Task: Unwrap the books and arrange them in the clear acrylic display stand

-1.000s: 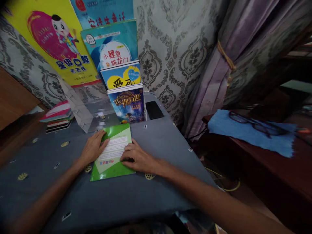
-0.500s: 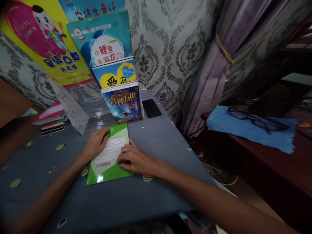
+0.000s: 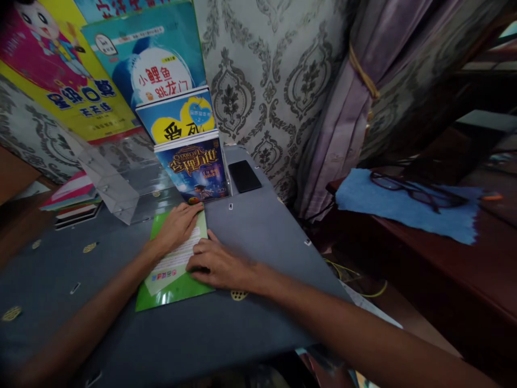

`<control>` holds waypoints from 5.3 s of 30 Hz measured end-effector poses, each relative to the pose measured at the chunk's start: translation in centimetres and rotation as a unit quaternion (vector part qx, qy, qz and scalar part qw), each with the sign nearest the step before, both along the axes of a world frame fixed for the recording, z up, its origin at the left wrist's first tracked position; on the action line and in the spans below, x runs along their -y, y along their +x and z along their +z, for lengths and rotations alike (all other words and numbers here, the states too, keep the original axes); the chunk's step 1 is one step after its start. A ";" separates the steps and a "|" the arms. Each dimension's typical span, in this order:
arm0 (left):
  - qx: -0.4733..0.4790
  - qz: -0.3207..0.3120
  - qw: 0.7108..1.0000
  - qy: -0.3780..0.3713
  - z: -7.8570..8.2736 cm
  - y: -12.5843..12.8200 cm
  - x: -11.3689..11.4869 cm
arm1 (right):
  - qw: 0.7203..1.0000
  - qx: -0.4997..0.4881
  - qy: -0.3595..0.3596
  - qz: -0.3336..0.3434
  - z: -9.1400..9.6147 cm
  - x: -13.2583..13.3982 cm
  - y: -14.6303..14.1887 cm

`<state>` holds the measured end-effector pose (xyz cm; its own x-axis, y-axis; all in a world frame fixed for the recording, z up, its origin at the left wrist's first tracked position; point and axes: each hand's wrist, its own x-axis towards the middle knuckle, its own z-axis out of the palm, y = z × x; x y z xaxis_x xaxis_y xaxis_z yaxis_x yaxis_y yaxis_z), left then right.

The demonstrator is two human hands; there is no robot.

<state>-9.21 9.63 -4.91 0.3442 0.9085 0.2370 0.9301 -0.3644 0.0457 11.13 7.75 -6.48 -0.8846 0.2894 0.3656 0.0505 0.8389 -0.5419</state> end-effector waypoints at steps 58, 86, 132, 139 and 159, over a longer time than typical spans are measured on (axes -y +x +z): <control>-0.075 -0.070 0.995 -0.014 0.3 4.9 17.7 | 0.994 -0.076 -0.011 -0.080 0.7 5.3 5.3; 0.008 0.095 0.994 0.054 -1.0 -1.9 24.0 | 0.974 0.008 0.205 -0.099 0.8 7.1 4.3; 0.306 -0.039 0.950 0.056 2.6 -8.0 13.0 | 0.978 -0.056 -0.151 -0.132 1.3 5.0 4.3; 0.589 0.099 0.797 0.092 6.7 -3.9 11.5 | 0.917 -0.232 -0.285 -0.155 1.9 2.4 -0.6; 0.790 0.197 0.567 -0.124 -0.5 -5.5 9.2 | 0.851 -0.129 -0.474 -0.185 0.4 -2.1 -4.1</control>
